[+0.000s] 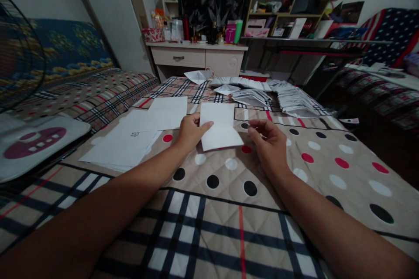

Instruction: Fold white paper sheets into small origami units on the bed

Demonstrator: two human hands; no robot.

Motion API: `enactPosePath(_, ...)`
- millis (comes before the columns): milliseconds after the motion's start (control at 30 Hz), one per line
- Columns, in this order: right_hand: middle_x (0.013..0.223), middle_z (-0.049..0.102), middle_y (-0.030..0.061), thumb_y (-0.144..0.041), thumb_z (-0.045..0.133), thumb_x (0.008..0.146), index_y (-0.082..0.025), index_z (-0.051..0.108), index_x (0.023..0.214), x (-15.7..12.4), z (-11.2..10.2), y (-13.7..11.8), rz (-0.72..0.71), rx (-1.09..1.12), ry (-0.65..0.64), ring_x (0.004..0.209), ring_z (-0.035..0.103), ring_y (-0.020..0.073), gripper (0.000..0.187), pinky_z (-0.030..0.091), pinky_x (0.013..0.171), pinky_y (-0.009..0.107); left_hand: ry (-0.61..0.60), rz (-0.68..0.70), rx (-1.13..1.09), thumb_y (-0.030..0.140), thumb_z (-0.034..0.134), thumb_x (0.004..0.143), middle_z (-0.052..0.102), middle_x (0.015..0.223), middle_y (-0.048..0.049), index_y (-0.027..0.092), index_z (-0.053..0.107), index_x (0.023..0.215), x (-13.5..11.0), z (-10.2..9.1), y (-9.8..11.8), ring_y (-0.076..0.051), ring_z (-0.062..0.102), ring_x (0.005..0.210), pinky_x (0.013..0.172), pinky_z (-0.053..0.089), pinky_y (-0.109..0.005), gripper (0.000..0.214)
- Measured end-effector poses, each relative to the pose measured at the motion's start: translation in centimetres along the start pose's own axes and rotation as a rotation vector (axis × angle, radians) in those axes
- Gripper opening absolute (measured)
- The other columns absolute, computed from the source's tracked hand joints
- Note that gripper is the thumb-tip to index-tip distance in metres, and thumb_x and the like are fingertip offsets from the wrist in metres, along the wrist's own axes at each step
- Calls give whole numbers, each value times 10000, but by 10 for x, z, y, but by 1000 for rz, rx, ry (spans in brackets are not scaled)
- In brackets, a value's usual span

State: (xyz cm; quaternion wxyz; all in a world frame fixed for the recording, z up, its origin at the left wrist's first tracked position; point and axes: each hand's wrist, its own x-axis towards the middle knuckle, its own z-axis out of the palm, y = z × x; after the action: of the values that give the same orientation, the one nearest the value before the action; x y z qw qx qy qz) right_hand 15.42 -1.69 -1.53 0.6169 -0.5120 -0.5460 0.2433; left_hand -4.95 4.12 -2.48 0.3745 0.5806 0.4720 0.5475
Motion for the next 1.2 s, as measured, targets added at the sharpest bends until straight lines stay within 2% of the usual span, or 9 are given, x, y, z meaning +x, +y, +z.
enactPosePath(100, 999, 653, 54, -113, 583, 763, -216, 667, 991, -3, 0, -3, -283, -178, -144, 883, 615, 195, 264, 511, 647, 298, 64, 13, 32, 229, 774, 642, 739, 993, -104, 107, 666, 1030, 2, 0, -5, -211, 686, 838, 743, 545, -310, 422)
enactPosePath(200, 1202, 601, 88, -60, 563, 744, -246, 629, 1176, -8, 2, -5, -531, -377, -300, 1119, 565, 253, 475, 530, 839, 396, 43, 9, 97, 186, 769, 639, 728, 1052, -121, 113, 630, 1106, 2, 1, -7, -228, 690, 885, 780, 555, -338, 493)
enactPosePath(300, 1256, 566, 129, -77, 577, 766, -222, 593, 1272, -10, 4, -4, -599, -550, -328, 1180, 529, 290, 526, 498, 930, 454, -1, 8, 185, 179, 773, 643, 730, 1029, -122, 112, 635, 1053, 0, 2, -3, -236, 689, 876, 790, 559, -359, 438)
enactPosePath(433, 1045, 645, 115, -76, 553, 777, -174, 690, 1077, -8, 3, 0, -475, -571, -335, 973, 616, 262, 344, 518, 784, 388, -71, 85, 209, 156, 754, 663, 719, 1049, -106, 126, 629, 1081, -1, 3, 0, -238, 679, 919, 838, 554, -376, 437)
enactPosePath(633, 849, 693, 60, -175, 597, 802, -182, 730, 872, -3, 2, 3, -278, -440, -277, 751, 632, 196, 150, 487, 674, 329, 6, 273, 278, 43, 715, 656, 600, 1267, -128, 207, 381, 1422, 1, -1, -2, -222, 636, 1030, 904, 543, -408, 852)
enactPosePath(733, 865, 719, 55, -194, 614, 782, -188, 735, 858, -1, 2, 6, -186, -400, -233, 748, 639, 194, 143, 489, 684, 331, -4, 496, 492, -33, 619, 675, 558, 1336, -107, 230, 534, 1317, 1, -6, 1, -242, 544, 1198, 1037, 470, -465, 699)
enactPosePath(800, 876, 730, 58, -206, 620, 774, -185, 740, 867, -1, 2, 6, -125, -380, -218, 755, 643, 197, 153, 495, 694, 336, -82, 633, 597, -96, 520, 658, 595, 1292, -79, 221, 687, 1095, 1, -7, 3, -243, 512, 1230, 1087, 422, -485, 564)
enactPosePath(900, 877, 738, 62, -225, 621, 767, -183, 743, 876, 0, 2, 6, -58, -343, -209, 734, 642, 193, 170, 500, 679, 331, -214, 725, 658, -137, 460, 601, 668, 1173, -42, 218, 747, 851, 0, -7, 3, -243, 519, 1191, 1073, 421, -493, 521)
enactPosePath(1200, 775, 713, 44, -290, 683, 707, -186, 709, 805, 8, -1, 16, 173, -19, -121, 694, 638, 183, 146, 500, 623, 298, -362, 702, 673, -88, 508, 633, 698, 1164, -50, 215, 732, 1025, 0, -9, -2, -234, 571, 1157, 1033, 428, -470, 544)
